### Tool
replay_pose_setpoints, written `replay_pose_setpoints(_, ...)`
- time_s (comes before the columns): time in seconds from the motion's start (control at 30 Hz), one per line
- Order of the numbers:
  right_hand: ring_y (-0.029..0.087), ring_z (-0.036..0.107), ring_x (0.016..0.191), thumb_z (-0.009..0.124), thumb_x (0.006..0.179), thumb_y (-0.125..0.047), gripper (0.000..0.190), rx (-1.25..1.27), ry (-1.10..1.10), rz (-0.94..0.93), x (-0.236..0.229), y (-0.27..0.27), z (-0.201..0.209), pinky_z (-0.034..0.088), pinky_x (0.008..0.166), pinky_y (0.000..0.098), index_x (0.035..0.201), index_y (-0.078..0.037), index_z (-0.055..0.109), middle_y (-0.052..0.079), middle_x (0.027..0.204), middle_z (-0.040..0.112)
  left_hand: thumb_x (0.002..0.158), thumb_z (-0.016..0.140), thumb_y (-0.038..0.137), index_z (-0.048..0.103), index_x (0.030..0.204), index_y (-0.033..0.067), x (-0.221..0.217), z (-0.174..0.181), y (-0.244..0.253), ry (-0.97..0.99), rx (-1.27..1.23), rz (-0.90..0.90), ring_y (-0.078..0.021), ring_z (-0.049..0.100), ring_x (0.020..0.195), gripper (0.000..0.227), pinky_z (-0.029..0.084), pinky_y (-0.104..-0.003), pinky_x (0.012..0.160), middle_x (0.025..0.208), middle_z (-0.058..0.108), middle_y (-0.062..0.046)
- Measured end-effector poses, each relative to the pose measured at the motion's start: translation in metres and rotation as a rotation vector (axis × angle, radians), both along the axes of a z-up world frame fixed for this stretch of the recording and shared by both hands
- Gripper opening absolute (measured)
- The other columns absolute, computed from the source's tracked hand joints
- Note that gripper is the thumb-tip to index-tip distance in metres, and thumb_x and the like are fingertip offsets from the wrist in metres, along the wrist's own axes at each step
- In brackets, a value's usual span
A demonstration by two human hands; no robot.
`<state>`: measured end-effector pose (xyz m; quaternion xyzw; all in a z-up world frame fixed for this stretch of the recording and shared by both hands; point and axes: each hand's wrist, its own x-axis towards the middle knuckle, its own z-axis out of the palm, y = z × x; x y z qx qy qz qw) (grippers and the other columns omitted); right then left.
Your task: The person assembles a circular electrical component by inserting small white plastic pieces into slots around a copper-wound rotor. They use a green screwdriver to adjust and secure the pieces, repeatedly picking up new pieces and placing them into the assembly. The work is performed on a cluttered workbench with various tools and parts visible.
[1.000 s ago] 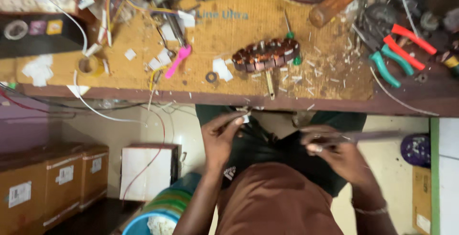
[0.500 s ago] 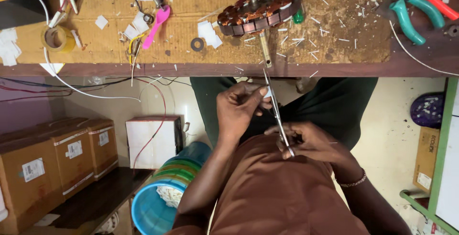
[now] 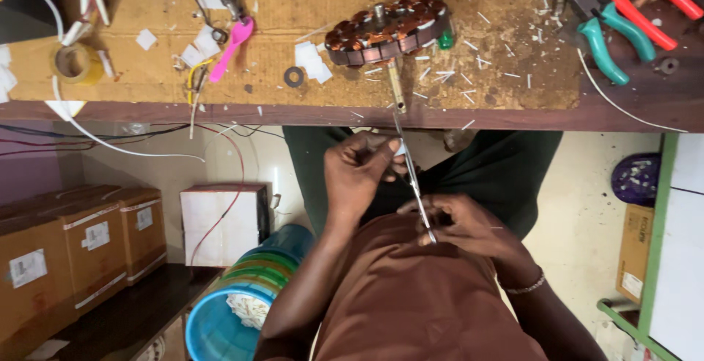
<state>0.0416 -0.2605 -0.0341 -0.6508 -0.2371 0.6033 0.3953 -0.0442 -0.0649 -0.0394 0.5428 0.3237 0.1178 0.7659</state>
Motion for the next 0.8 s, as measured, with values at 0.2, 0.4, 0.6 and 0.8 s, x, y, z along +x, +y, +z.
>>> replay_pose_setpoints(0.2, 0.011, 0.070, 0.092, 0.078, 0.083, -0.005, 0.035, 0.000, 0.162, -0.095, -0.005, -0.016, -0.013, 0.061, 0.077, 0.0317, 0.117, -0.001, 0.073, 0.008, 0.106, 0.079, 0.094, 0.073, 0.012, 0.074, 0.098, -0.0018, 0.002, -0.010, 0.008, 0.013, -0.069, -0.033, -0.0162, 0.077, 0.070, 0.014, 0.057, -0.025, 0.053, 0.084, 0.078, -0.009)
replay_pose_setpoints(0.4, 0.008, 0.065, 0.083, 0.083, 0.081, -0.010, 0.047, 0.054, -0.243, -0.237, -0.004, -0.035, -0.001, 0.059, 0.078, 0.0288, 0.126, -0.007, 0.075, 0.006, 0.090, 0.077, 0.095, 0.069, 0.011, 0.070, 0.112, -0.0007, 0.001, -0.014, 0.006, -0.089, -0.195, -0.003, -0.0187, 0.079, 0.080, 0.021, 0.054, -0.024, 0.050, 0.093, 0.078, -0.012)
replay_pose_setpoints(0.6, 0.020, 0.076, 0.093, 0.081, 0.081, -0.012, 0.031, -0.007, -0.918, -0.115, 0.078, -0.065, 0.040, 0.059, 0.078, 0.0318, 0.111, -0.007, 0.077, 0.013, 0.119, 0.077, 0.097, 0.066, 0.010, 0.066, 0.120, 0.0020, -0.016, -0.028, 0.011, -0.148, -0.295, -0.116, -0.0206, 0.078, 0.078, 0.025, 0.051, -0.023, 0.047, 0.101, 0.076, -0.014)
replay_pose_setpoints(0.8, 0.021, 0.075, 0.094, 0.076, 0.085, -0.017, 0.043, -0.219, -0.941, -0.216, 0.145, -0.028, 0.082, 0.060, 0.073, 0.0325, 0.125, -0.008, 0.063, 0.008, 0.105, 0.075, 0.099, 0.068, 0.010, 0.067, 0.112, 0.0007, -0.034, -0.026, 0.007, -0.134, -0.171, -0.164, -0.0185, 0.077, 0.075, 0.016, 0.051, -0.024, 0.046, 0.098, 0.077, -0.011)
